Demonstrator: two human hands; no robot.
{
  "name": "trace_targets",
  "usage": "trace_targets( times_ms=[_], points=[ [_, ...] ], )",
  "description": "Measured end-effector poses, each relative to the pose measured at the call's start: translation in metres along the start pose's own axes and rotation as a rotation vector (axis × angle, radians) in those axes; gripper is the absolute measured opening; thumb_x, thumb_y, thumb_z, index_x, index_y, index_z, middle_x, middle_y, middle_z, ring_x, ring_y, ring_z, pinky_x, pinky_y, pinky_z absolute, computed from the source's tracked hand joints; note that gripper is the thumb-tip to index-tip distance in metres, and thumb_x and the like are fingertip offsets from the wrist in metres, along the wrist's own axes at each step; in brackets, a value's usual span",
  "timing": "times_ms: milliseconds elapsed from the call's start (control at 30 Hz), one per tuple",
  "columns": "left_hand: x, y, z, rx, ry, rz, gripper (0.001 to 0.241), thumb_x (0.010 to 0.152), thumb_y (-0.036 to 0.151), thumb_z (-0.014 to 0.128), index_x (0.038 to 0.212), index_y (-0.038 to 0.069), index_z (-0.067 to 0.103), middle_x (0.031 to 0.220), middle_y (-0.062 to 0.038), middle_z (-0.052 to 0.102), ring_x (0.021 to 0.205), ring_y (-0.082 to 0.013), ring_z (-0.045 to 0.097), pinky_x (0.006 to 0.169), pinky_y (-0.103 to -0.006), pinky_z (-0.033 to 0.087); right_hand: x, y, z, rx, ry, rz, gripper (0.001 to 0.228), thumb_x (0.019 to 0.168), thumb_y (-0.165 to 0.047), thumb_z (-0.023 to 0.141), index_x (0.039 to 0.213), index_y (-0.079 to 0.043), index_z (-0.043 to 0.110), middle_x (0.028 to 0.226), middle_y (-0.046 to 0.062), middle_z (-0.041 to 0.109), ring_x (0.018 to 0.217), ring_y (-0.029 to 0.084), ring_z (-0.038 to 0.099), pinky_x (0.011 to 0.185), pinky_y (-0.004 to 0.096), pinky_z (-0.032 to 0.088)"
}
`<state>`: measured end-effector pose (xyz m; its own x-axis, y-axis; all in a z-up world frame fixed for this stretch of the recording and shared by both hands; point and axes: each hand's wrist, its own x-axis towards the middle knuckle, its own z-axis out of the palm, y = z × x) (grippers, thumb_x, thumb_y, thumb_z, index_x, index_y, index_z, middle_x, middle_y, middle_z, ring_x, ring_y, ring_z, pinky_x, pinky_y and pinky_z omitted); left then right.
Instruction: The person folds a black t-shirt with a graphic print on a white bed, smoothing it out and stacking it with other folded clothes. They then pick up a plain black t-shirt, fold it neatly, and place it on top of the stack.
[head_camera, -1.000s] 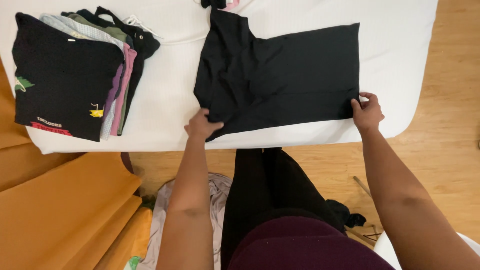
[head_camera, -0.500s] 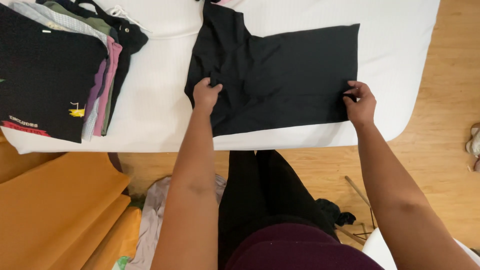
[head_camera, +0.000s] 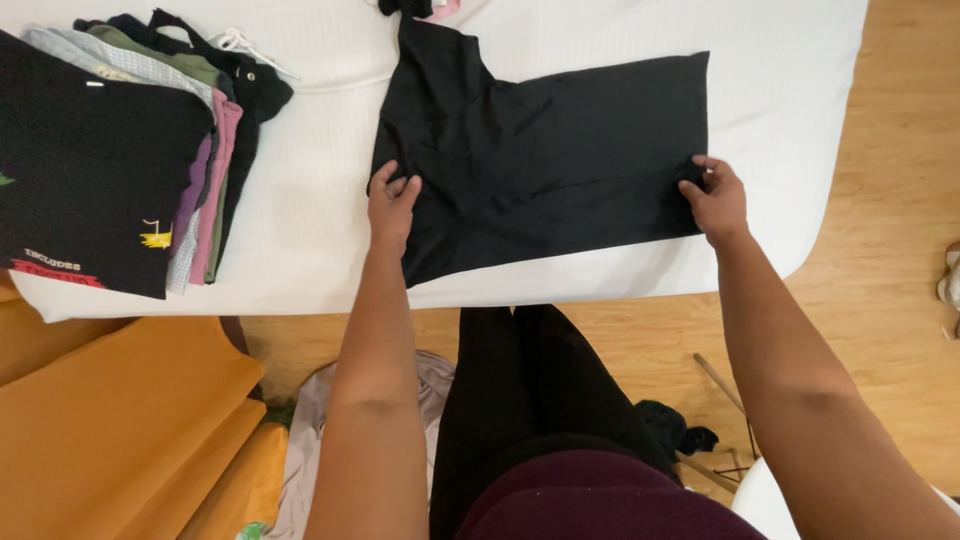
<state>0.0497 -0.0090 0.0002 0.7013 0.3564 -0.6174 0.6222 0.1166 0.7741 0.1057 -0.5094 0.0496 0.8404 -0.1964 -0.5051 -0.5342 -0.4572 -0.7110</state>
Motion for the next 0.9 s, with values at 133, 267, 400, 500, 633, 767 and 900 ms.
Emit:
trace_targets(
  times_ms=[133,267,400,500,633,767,900],
  points=[
    [0.012,-0.012,0.002,0.165,0.000,-0.078,0.060,0.084,0.026,0.085,0.135,0.008,0.059,0.130,-0.013,0.063,0.121,-0.0230,0.061,0.102,-0.0335,0.050,-0.003,-0.011,0.008,-0.133,-0.015,0.052,0.036,0.098,-0.012,0.074,0.130,-0.004,0.060,0.111,0.009,0.067,0.098,0.015,0.063,0.086,0.030,0.053],
    [0.008,0.014,0.014,0.257,-0.034,-0.163,0.043,0.093,0.031,0.079,0.122,0.000,0.073,0.109,-0.007,0.074,0.095,-0.0188,0.065,0.088,-0.0331,0.054,0.010,-0.001,0.013,-0.239,0.038,0.041,0.018,0.096,-0.007,0.074,0.113,-0.002,0.069,0.099,0.008,0.069,0.086,0.016,0.062,0.078,0.029,0.052],
    [0.005,0.023,0.013,0.079,-0.115,-0.124,0.036,0.095,0.025,0.076,0.121,0.001,0.072,0.099,-0.001,0.071,0.087,-0.0119,0.060,0.082,-0.0297,0.050,0.014,0.002,0.008,0.000,0.028,0.080,0.009,0.098,-0.004,0.069,0.107,-0.006,0.069,0.093,0.002,0.067,0.079,0.009,0.058,0.072,0.024,0.051],
    [0.008,0.011,0.006,-0.085,-0.163,0.083,0.033,0.097,0.018,0.071,0.126,0.002,0.068,0.108,-0.001,0.072,0.095,-0.0122,0.063,0.088,-0.0282,0.050,0.022,0.028,0.001,0.235,0.017,-0.008,0.010,0.101,-0.002,0.068,0.109,-0.006,0.069,0.095,0.001,0.066,0.080,0.006,0.057,0.074,0.020,0.049],
    [0.004,0.008,-0.001,0.105,-0.022,0.061,0.046,0.099,0.021,0.063,0.144,0.013,0.056,0.122,-0.002,0.071,0.111,-0.0147,0.065,0.103,-0.0295,0.049,0.016,0.022,0.007,0.121,0.037,0.000,0.026,0.101,-0.003,0.066,0.126,-0.005,0.062,0.101,0.003,0.068,0.083,0.008,0.060,0.072,0.022,0.050],
    [-0.017,0.019,-0.001,0.421,0.042,-0.035,0.077,0.093,0.038,0.078,0.155,0.020,0.037,0.133,-0.011,0.064,0.119,-0.0234,0.062,0.104,-0.0357,0.049,0.008,0.012,0.011,-0.243,0.090,-0.124,0.047,0.095,-0.003,0.075,0.139,-0.003,0.055,0.115,0.014,0.066,0.099,0.019,0.065,0.082,0.031,0.054],
    [-0.047,0.015,-0.007,0.685,0.094,-0.060,0.084,0.081,0.040,0.084,0.151,0.023,0.041,0.136,-0.015,0.062,0.123,-0.0287,0.060,0.102,-0.0412,0.046,0.005,0.015,0.006,-0.383,0.067,0.037,0.049,0.095,-0.008,0.074,0.140,-0.005,0.055,0.120,0.015,0.067,0.103,0.023,0.066,0.088,0.034,0.055]
  ],
)
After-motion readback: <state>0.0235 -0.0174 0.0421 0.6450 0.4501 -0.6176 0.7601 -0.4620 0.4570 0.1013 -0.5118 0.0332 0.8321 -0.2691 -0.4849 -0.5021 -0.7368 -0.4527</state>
